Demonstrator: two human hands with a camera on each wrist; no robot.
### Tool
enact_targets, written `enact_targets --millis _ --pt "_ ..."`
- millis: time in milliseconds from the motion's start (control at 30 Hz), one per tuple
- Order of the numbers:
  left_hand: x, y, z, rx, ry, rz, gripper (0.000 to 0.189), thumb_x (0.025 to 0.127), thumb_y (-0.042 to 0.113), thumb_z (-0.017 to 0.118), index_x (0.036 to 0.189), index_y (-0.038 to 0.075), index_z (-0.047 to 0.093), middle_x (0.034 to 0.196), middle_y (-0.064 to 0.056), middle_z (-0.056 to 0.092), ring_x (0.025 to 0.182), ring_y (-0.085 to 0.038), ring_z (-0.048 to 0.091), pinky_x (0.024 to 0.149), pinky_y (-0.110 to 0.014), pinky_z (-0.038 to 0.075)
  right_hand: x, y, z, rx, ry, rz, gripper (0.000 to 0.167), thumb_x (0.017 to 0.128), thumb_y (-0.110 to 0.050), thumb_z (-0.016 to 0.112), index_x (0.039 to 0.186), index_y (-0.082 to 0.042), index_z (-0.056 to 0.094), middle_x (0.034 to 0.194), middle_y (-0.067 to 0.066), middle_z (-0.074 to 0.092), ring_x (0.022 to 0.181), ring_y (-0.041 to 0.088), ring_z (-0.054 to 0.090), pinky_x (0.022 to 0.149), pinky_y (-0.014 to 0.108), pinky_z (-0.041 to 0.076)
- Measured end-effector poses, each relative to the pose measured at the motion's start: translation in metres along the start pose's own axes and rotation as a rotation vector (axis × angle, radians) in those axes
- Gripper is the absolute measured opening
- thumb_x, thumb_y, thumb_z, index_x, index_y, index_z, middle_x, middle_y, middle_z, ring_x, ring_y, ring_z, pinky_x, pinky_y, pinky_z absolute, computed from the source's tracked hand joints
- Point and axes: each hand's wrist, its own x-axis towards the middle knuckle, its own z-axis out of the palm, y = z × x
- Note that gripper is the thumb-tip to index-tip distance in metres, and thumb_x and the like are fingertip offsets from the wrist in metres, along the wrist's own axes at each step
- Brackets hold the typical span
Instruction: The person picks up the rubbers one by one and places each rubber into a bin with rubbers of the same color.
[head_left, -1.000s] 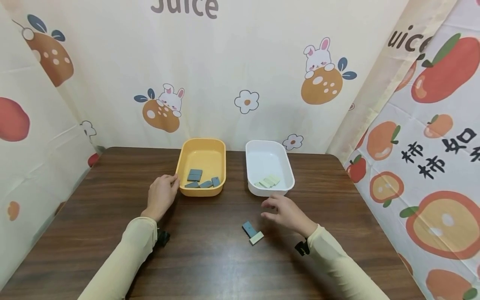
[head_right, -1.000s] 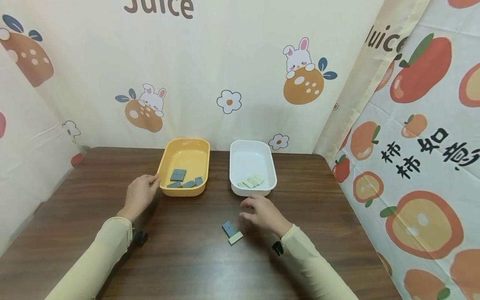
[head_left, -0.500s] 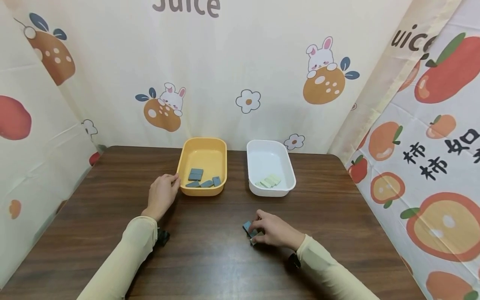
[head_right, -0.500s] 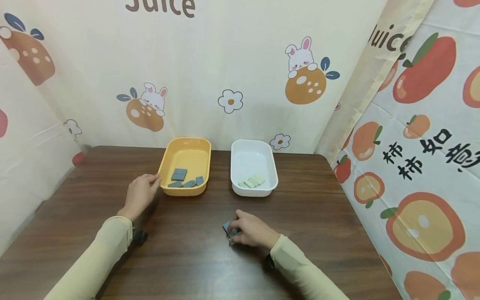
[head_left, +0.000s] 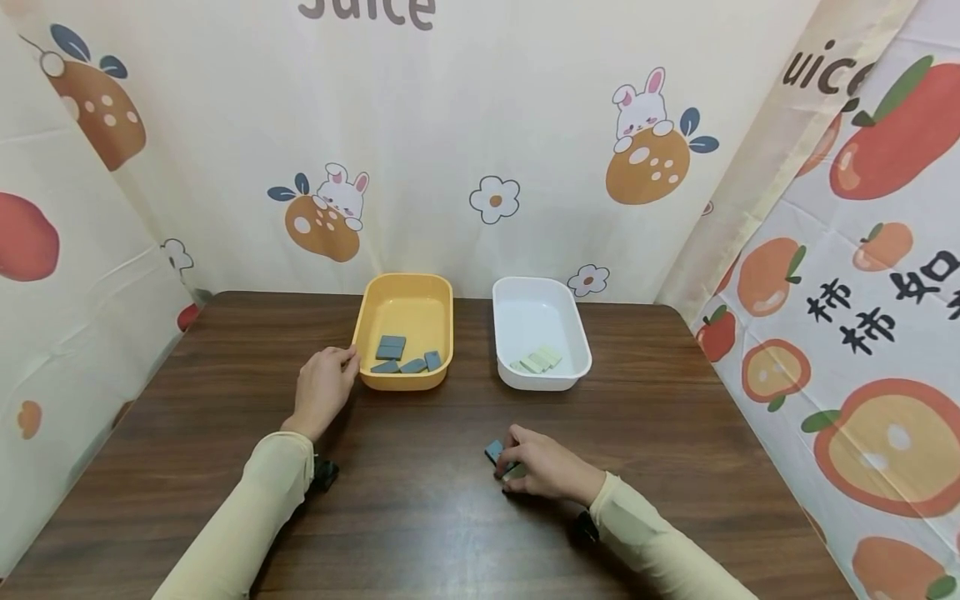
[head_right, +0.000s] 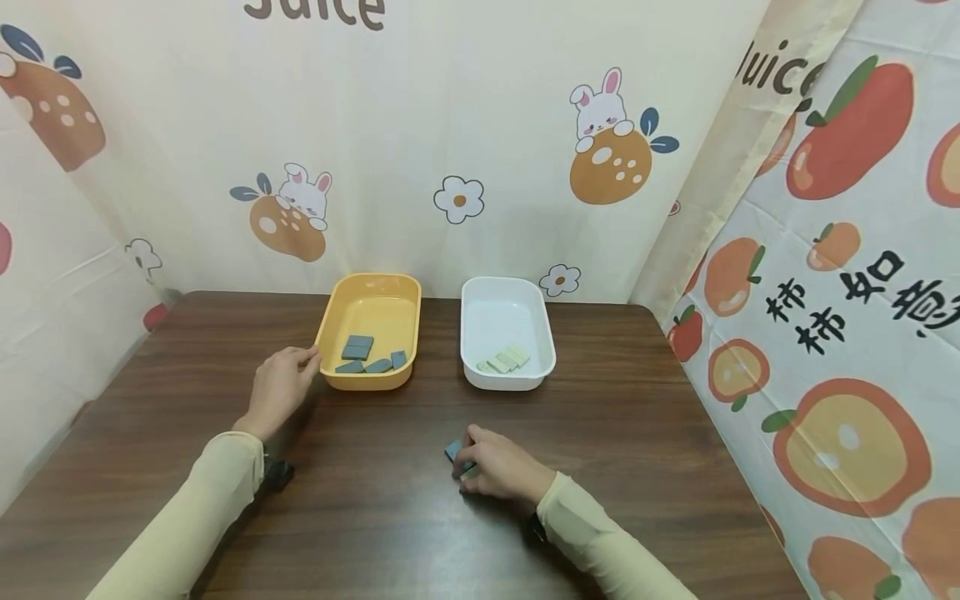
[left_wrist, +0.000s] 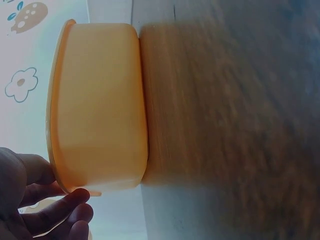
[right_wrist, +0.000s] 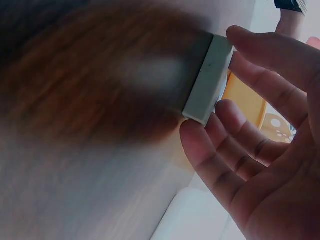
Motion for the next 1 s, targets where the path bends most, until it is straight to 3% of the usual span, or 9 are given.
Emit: enact_targets --millis 500,1000 --pt "0.000 0.003 -0.001 -0.015 0.000 -0.012 0.029 0.095 0.014 0.059 0.114 -0.005 0.069 0.109 -0.025 0.070 0.095 -0.043 0.064 0.083 -0.058 0.049 -0.004 0.001 -0.009 0.008 0.011 0.009 0.010 0.080 -0.016 0.077 0.090 -0.016 0.075 0.090 -0.006 0.054 0.082 0.006 0.051 0.074 0.019 0.047" --pt "0.000 0.003 -0.001 -0.013 -0.001 -0.021 0.029 0.095 0.014 0.059 0.113 -0.005 0.070 0.110 -0.024 0.070 0.095 -0.042 0.064 0.083 -0.056 0.050 0.014 0.015 -0.033 -0.008 0.058 0.047 0.006 0.081 -0.016 0.076 0.086 -0.015 0.072 0.083 -0.005 0.056 0.078 0.010 0.054 0.071 0.022 0.047"
